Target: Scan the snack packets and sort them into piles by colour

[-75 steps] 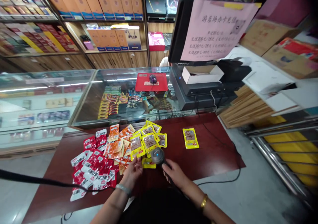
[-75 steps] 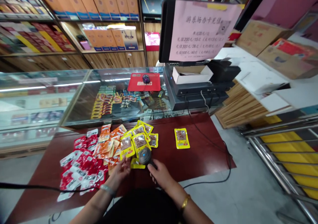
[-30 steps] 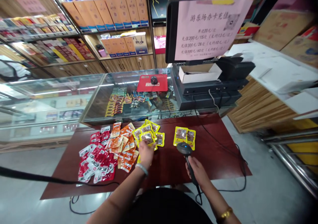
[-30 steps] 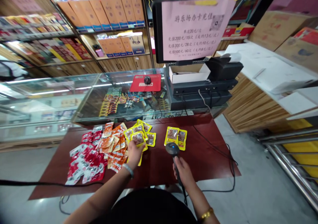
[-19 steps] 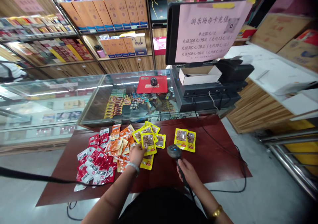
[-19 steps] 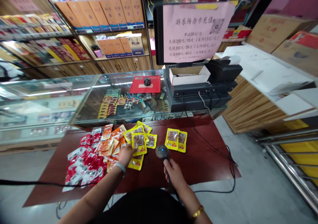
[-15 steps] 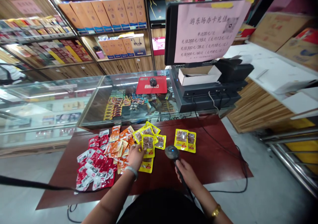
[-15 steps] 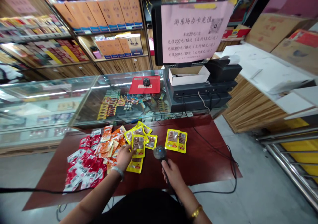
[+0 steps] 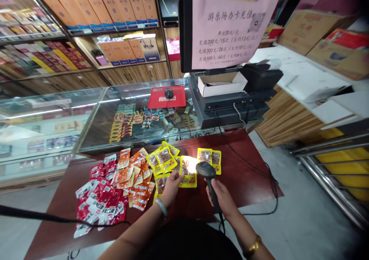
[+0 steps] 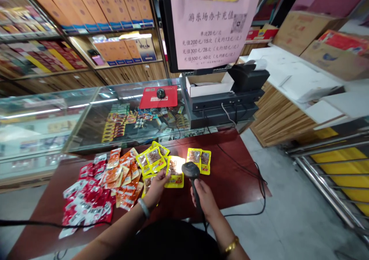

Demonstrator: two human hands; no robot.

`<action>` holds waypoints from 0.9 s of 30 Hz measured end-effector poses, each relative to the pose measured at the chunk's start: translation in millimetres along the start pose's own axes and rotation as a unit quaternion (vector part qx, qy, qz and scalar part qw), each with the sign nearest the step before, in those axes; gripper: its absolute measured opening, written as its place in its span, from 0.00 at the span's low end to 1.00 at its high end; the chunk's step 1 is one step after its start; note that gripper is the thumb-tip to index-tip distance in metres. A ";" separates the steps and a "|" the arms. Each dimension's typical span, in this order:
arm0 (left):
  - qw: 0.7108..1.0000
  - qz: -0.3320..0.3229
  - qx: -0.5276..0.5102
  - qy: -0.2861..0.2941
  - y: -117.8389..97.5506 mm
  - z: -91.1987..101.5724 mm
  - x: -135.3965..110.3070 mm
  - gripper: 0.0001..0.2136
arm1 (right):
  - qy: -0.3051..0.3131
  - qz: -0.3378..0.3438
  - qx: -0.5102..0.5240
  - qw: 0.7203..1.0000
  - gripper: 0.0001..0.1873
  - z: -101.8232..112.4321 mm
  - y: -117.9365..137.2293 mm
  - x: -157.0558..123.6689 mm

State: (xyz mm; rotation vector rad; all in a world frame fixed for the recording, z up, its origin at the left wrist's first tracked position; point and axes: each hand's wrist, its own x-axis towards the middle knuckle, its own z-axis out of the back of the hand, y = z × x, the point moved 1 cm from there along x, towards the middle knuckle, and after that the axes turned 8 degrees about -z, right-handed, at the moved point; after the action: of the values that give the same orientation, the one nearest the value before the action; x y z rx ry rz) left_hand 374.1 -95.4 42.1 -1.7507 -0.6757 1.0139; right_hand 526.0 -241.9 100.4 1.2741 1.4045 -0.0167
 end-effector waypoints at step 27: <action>0.875 0.014 0.483 -0.009 50.9 -138.6 50.6 0.34 | -0.111 -0.025 -0.005 0.994 0.34 65.0 -25.8 -8.6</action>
State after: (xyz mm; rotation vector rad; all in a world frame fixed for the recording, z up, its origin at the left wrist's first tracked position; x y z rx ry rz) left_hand 519.2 -138.5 4.2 -0.8604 -0.0789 1.1136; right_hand 551.6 -299.9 69.5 1.1900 1.2427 -0.1784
